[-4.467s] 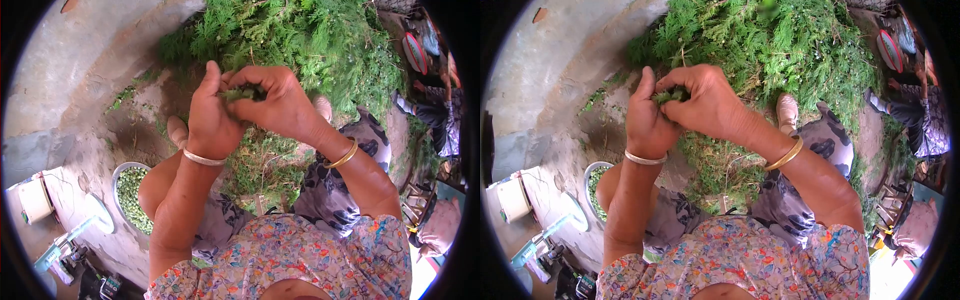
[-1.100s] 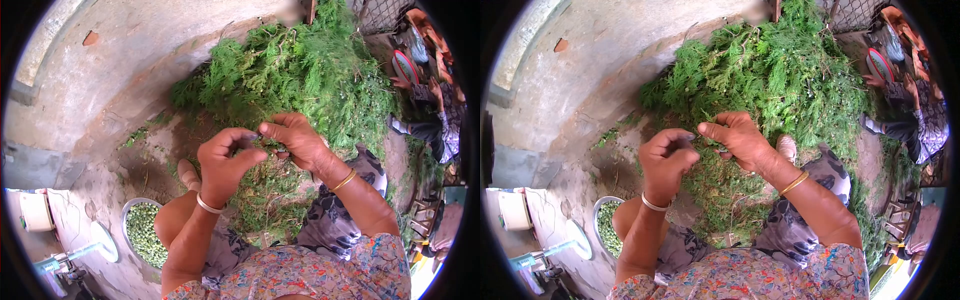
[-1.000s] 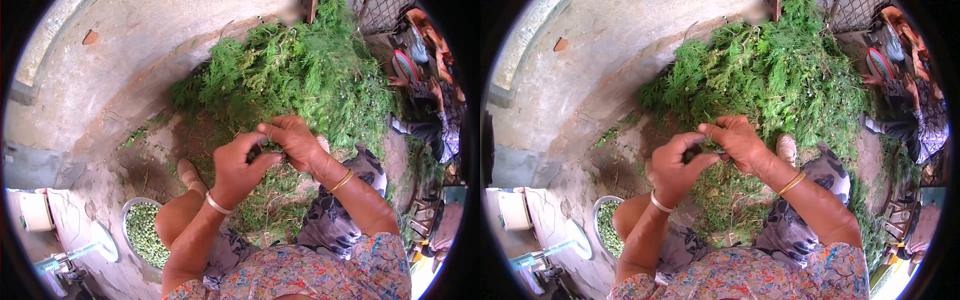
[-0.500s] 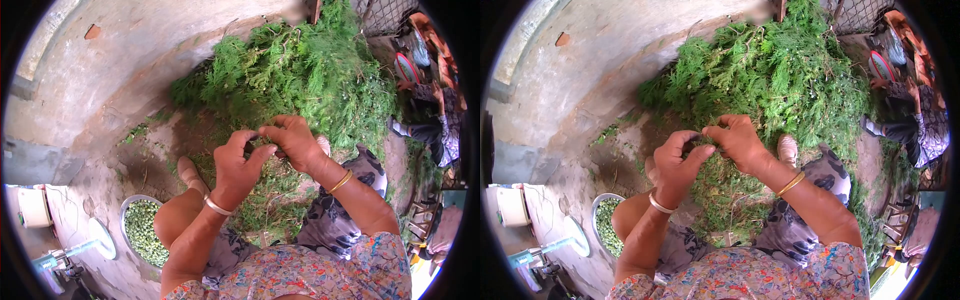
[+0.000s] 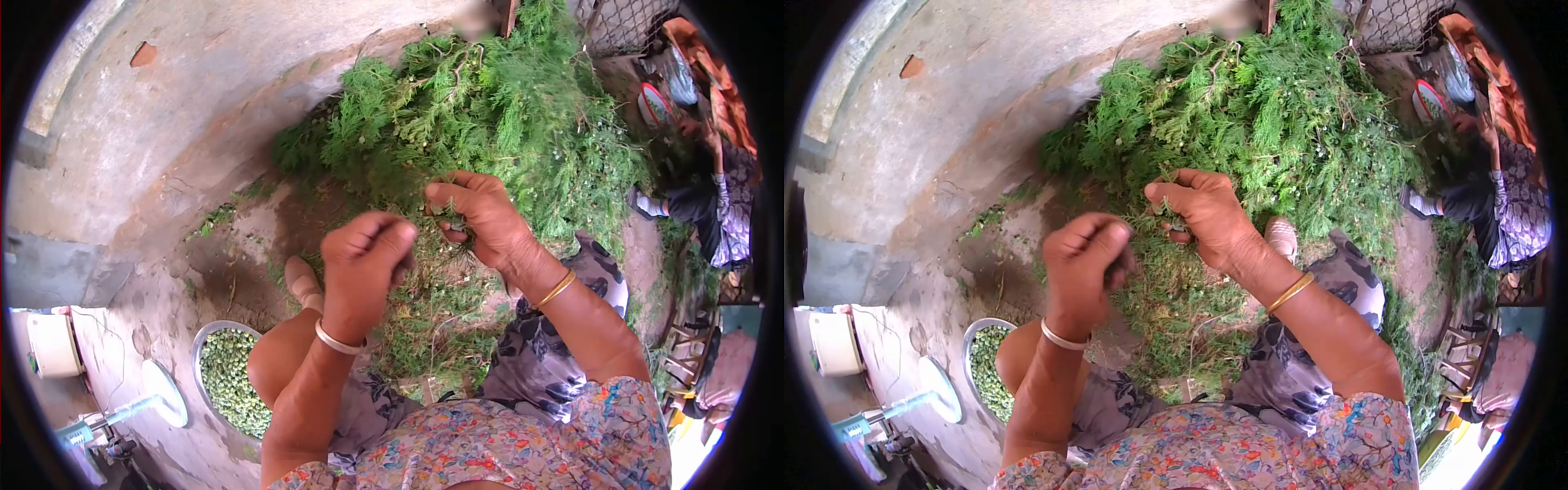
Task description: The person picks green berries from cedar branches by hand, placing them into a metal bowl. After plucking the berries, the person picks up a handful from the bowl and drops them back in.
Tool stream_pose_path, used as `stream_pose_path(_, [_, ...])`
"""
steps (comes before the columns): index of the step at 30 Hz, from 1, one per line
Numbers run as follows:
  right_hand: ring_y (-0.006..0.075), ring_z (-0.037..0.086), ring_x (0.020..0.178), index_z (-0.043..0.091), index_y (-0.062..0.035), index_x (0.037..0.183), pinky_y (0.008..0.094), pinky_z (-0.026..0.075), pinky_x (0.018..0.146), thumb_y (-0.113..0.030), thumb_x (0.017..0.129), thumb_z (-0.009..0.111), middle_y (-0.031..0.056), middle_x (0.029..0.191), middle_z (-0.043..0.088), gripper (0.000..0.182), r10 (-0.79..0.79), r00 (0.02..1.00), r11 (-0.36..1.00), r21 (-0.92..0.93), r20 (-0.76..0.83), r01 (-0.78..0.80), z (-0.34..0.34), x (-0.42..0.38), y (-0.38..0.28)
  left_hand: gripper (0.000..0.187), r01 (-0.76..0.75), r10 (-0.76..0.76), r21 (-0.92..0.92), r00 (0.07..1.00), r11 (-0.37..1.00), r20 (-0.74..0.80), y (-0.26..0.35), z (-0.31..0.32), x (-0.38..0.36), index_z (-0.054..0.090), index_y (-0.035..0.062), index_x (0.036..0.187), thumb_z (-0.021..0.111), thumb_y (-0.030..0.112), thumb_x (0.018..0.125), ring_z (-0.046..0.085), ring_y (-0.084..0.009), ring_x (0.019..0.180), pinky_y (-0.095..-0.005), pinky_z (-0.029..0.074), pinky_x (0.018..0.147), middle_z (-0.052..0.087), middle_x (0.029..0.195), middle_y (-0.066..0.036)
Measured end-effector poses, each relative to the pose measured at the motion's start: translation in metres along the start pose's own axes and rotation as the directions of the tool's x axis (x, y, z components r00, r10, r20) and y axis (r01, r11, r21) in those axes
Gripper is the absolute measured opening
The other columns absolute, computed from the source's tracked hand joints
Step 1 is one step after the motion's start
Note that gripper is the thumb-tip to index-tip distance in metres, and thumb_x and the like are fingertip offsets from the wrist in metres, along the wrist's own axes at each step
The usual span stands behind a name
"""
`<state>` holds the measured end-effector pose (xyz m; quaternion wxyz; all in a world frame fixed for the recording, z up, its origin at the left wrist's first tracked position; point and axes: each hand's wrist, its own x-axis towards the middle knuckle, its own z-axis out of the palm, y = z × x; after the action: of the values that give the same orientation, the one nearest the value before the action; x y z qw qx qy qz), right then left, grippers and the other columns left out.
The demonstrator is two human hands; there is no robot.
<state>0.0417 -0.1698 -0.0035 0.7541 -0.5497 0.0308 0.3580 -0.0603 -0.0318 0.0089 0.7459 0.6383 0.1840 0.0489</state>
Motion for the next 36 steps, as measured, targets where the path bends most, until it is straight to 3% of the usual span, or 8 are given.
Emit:
stream_pose_path(4, [0.0060, 0.049, 0.055, 0.059, -0.0040, 0.078, 0.0200, 0.035, 0.040, -0.015, 0.082, 0.067, 0.0009, 0.068, 0.057, 0.014, -0.015, 0.997, 0.995, -0.096, 0.078, 0.023, 0.001, -0.004, -0.001, 0.010, -0.072, 0.065, -0.088, 0.995, 0.994, -0.077, -0.006, -0.006, 0.010, 0.062, -0.0009, 0.084, 0.063, 0.009, 0.082, 0.048, -0.0045, 0.053, -0.0184, 0.035, 0.045, 0.058, 0.065, -0.001])
stream_pose_path(6, [0.0059, 0.050, 0.056, 0.062, -0.0021, 0.085, 0.0204, 0.038, 0.041, -0.019, 0.084, 0.065, 0.0010, 0.068, 0.057, 0.017, 0.004, 0.997, 0.971, -0.237, 0.077, 0.015, 0.002, -0.006, 0.000, 0.012, -0.253, 0.262, 0.306, 0.965, 0.918, 0.012, -0.013, -0.001, 0.012, 0.062, -0.0017, 0.086, 0.067, 0.007, 0.080, 0.049, -0.0036, 0.057, -0.0176, 0.038, 0.048, 0.059, 0.069, 0.000])
stream_pose_path(8, [0.0060, 0.051, 0.057, 0.062, -0.0016, 0.088, 0.0202, 0.039, 0.042, -0.020, 0.085, 0.065, 0.0011, 0.069, 0.057, 0.020, 0.005, 0.997, 0.956, -0.293, 0.079, 0.018, 0.001, -0.007, 0.002, 0.014, -0.292, 0.290, 0.249, 0.956, 0.923, 0.047, -0.024, 0.003, 0.015, 0.062, -0.0023, 0.087, 0.069, 0.005, 0.077, 0.049, -0.0031, 0.058, -0.0170, 0.039, 0.050, 0.059, 0.069, 0.001])
stream_pose_path(14, [0.0068, 0.053, 0.060, 0.062, -0.0014, 0.094, 0.0202, 0.042, 0.045, -0.020, 0.084, 0.064, 0.0012, 0.072, 0.059, 0.021, -0.042, 0.996, 0.932, -0.356, 0.075, 0.066, 0.000, -0.009, 0.002, 0.012, -0.156, 0.153, 0.189, 0.988, 0.970, 0.029, -0.019, 0.004, 0.012, 0.061, -0.0027, 0.089, 0.064, 0.003, 0.079, 0.050, -0.0051, 0.056, -0.0185, 0.039, 0.047, 0.059, 0.070, -0.002])
stream_pose_path(19, [0.0061, 0.053, 0.061, 0.062, -0.0011, 0.093, 0.0216, 0.040, 0.044, -0.015, 0.081, 0.065, 0.0011, 0.073, 0.060, 0.019, 0.028, 0.988, 0.990, -0.143, 0.150, -0.007, -0.008, -0.006, -0.003, 0.016, 0.297, -0.147, -0.583, 0.945, 0.756, 0.291, -0.018, -0.009, 0.019, 0.056, -0.0006, 0.098, 0.055, 0.006, 0.083, 0.053, -0.0128, 0.058, -0.0237, 0.040, 0.045, 0.061, 0.078, -0.012])
stream_pose_path(26, [0.0037, 0.053, 0.060, 0.062, 0.0012, 0.093, 0.0186, 0.039, 0.046, -0.009, 0.072, 0.074, 0.0026, 0.072, 0.062, 0.026, -0.135, 0.980, 0.867, -0.462, 0.144, 0.187, 0.000, -0.016, -0.011, 0.014, 0.132, -0.010, -0.594, 0.979, 0.794, 0.205, -0.002, -0.007, 0.014, 0.057, -0.0026, 0.092, 0.058, 0.008, 0.083, 0.053, -0.0115, 0.056, -0.0223, 0.040, 0.045, 0.061, 0.076, -0.011])
stream_pose_path(31, [0.0049, 0.057, 0.069, 0.064, 0.0037, 0.096, 0.0203, 0.046, 0.056, -0.006, 0.070, 0.076, 0.0055, 0.077, 0.065, 0.030, -0.192, 0.958, 0.835, -0.477, 0.213, 0.274, -0.004, -0.012, -0.003, 0.012, 0.094, -0.068, -0.202, 0.988, 0.975, 0.136, -0.008, -0.004, 0.016, 0.060, -0.0027, 0.084, 0.062, 0.009, 0.083, 0.052, -0.0108, 0.054, -0.0223, 0.039, 0.044, 0.060, 0.069, -0.008])
stream_pose_path(36, [0.0079, 0.058, 0.074, 0.063, 0.0059, 0.102, 0.0254, 0.049, 0.065, -0.007, 0.070, 0.077, 0.0103, 0.083, 0.068, 0.037, -0.221, 0.901, 0.809, -0.446, 0.374, 0.384, 0.001, -0.015, -0.008, 0.015, 0.233, -0.186, -0.379, 0.970, 0.896, 0.158, -0.005, -0.008, 0.017, 0.062, -0.0051, 0.089, 0.065, 0.007, 0.081, 0.051, -0.0093, 0.052, -0.0201, 0.037, 0.043, 0.060, 0.068, -0.006])
